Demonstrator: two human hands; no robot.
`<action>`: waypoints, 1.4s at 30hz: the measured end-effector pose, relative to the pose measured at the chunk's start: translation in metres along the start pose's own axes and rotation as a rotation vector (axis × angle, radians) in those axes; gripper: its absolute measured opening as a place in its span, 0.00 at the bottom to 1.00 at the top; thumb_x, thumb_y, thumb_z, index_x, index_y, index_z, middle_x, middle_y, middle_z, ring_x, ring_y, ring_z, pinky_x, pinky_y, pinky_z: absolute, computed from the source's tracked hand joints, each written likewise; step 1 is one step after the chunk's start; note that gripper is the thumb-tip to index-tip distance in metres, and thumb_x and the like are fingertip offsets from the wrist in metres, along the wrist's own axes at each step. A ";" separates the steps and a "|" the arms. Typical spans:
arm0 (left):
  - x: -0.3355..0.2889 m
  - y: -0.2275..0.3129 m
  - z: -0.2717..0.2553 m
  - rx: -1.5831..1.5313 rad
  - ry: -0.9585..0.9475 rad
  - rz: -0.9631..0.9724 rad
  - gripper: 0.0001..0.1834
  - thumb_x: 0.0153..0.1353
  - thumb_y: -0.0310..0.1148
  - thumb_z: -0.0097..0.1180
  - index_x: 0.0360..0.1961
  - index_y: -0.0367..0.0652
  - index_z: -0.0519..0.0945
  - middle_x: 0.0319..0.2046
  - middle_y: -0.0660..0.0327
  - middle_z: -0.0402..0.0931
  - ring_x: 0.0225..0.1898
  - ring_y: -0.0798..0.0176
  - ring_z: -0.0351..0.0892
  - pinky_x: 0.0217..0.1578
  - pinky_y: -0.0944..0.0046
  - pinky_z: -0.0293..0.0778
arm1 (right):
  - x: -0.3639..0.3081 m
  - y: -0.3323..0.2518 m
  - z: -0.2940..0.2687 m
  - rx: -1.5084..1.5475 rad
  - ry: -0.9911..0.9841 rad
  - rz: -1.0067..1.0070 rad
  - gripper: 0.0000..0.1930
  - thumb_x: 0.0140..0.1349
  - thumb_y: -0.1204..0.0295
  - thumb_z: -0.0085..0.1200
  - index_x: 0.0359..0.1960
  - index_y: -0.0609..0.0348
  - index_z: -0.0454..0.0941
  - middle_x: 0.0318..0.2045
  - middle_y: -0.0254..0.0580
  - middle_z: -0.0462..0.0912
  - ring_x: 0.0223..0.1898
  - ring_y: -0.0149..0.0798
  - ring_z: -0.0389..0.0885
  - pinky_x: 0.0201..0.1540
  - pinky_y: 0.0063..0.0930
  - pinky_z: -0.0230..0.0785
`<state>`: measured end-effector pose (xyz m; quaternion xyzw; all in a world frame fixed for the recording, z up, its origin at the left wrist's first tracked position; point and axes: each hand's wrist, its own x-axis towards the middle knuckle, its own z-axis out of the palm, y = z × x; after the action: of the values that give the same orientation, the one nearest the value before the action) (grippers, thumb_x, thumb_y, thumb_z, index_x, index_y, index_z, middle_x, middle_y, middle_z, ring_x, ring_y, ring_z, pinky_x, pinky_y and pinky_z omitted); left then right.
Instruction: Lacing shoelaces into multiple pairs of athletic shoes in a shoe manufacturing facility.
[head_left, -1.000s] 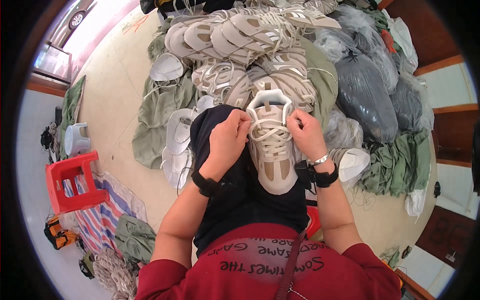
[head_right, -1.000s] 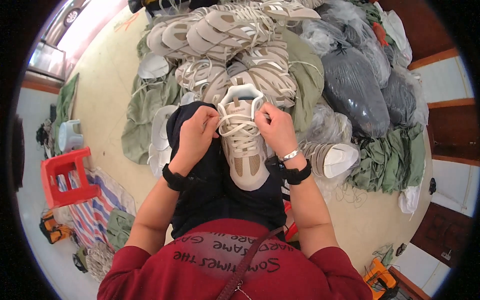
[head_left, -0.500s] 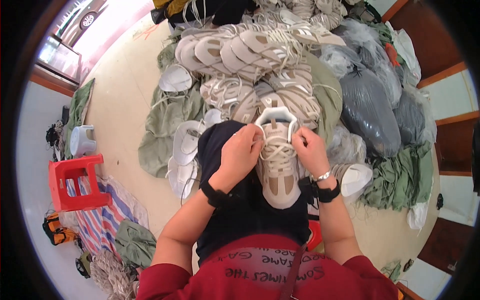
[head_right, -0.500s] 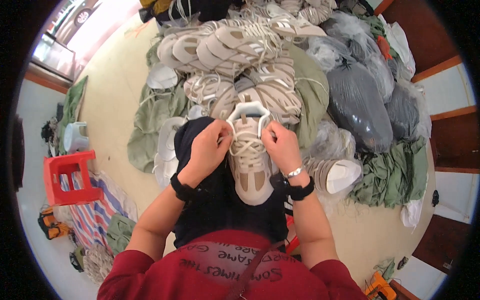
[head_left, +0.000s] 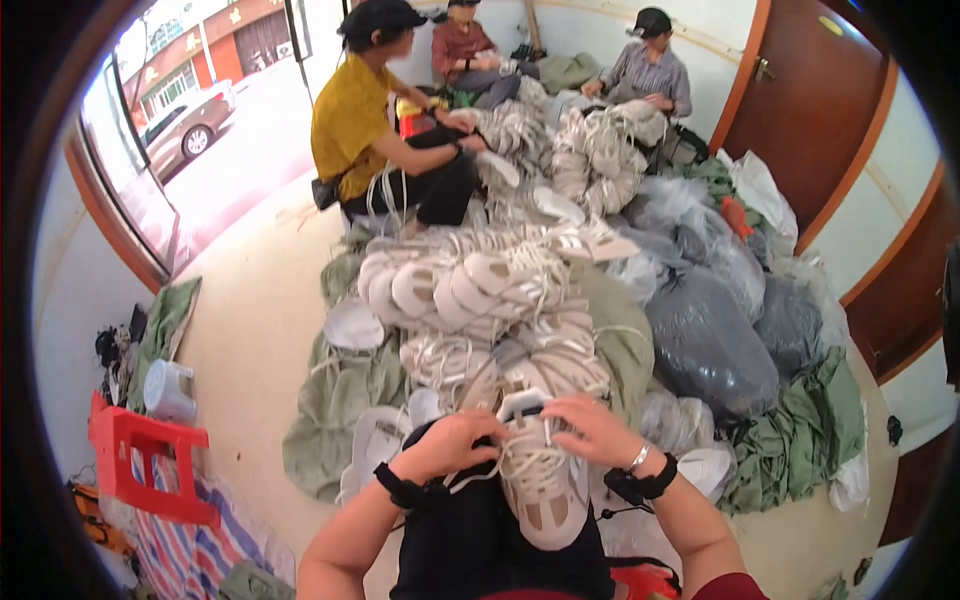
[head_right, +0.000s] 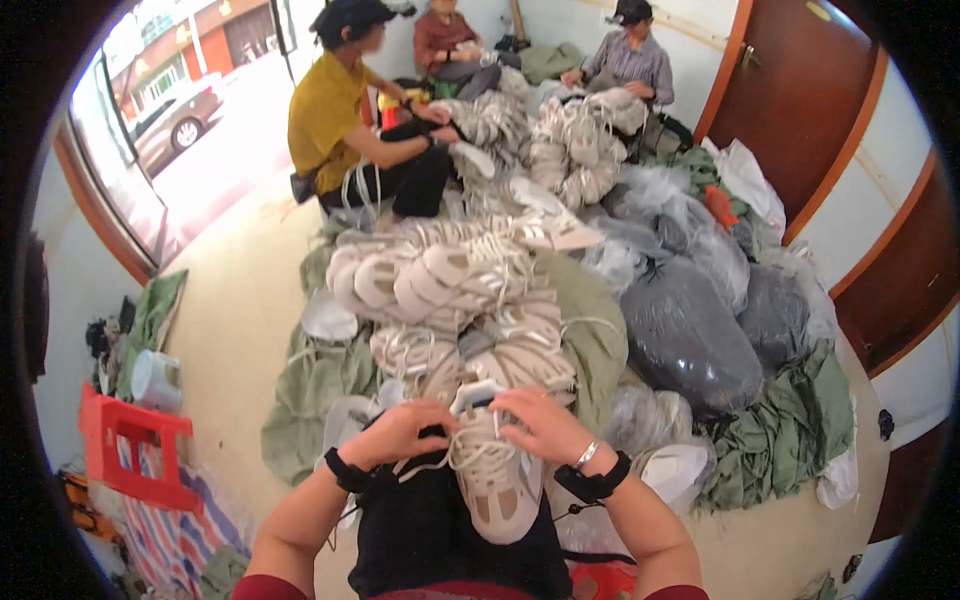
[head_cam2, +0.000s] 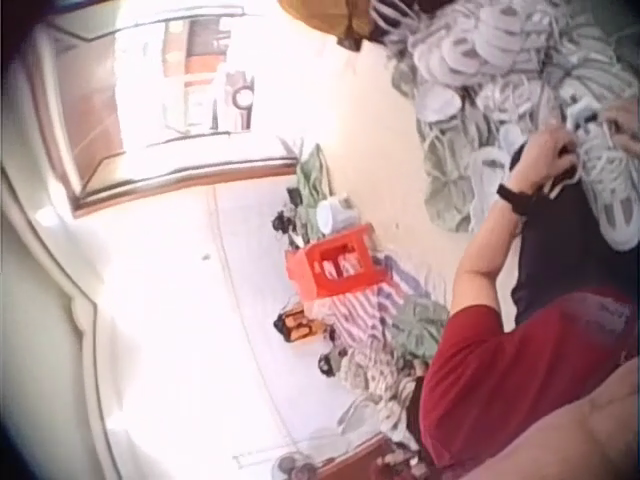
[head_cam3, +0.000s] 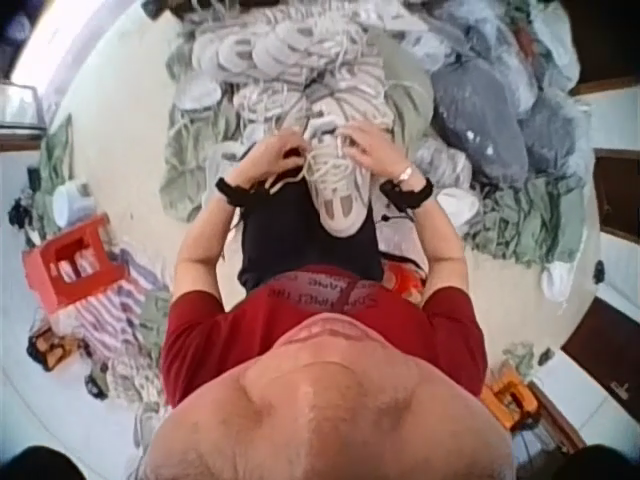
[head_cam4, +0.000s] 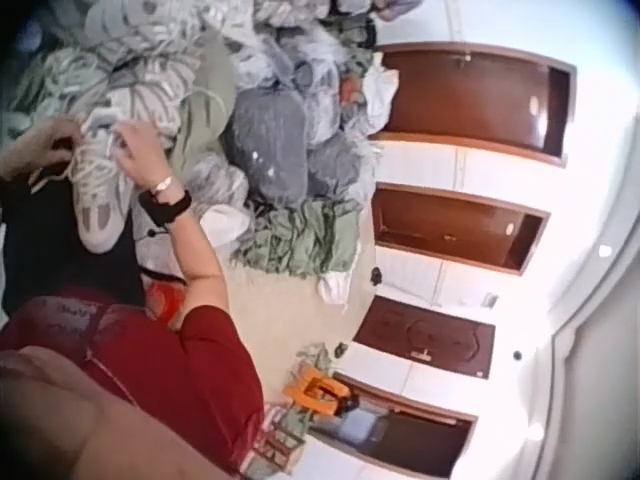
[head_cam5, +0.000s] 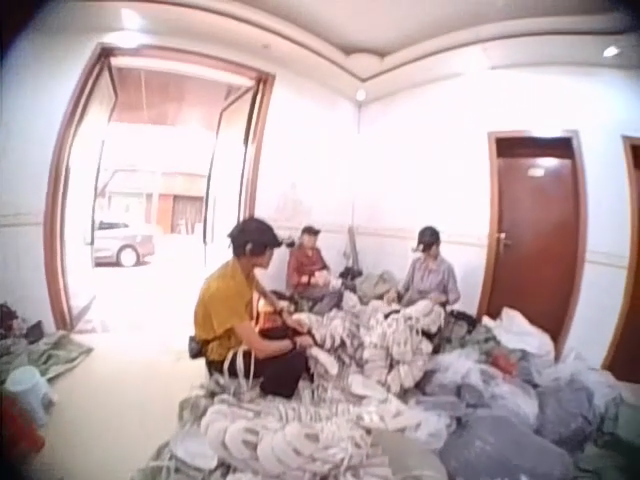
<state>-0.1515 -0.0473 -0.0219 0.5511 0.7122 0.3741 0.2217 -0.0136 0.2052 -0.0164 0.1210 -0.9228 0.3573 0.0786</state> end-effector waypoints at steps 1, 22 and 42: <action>0.002 -0.001 -0.004 -0.010 -0.032 0.013 0.15 0.51 0.28 0.64 0.43 0.43 0.80 0.40 0.54 0.78 0.46 0.48 0.77 0.48 0.55 0.73 | 0.003 0.004 -0.001 0.083 -0.110 0.001 0.20 0.58 0.67 0.59 0.51 0.57 0.73 0.53 0.48 0.75 0.57 0.53 0.71 0.61 0.39 0.62; 0.023 -0.015 -0.017 0.107 -0.278 0.096 0.11 0.55 0.36 0.65 0.39 0.45 0.82 0.35 0.56 0.75 0.42 0.50 0.75 0.44 0.55 0.70 | 0.044 0.026 -0.025 -0.040 -0.546 -0.204 0.14 0.55 0.63 0.63 0.41 0.51 0.78 0.40 0.39 0.74 0.46 0.45 0.69 0.52 0.37 0.62; 0.033 -0.007 0.010 0.344 -0.274 -0.078 0.10 0.48 0.39 0.58 0.21 0.44 0.82 0.25 0.53 0.78 0.33 0.46 0.77 0.38 0.51 0.74 | 0.056 -0.004 0.013 -0.312 -0.486 0.003 0.09 0.46 0.64 0.54 0.18 0.54 0.80 0.26 0.43 0.79 0.36 0.50 0.76 0.37 0.43 0.69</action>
<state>-0.1582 -0.0134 -0.0304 0.5984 0.7496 0.1597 0.2334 -0.0668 0.1842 -0.0105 0.1883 -0.9586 0.1714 -0.1275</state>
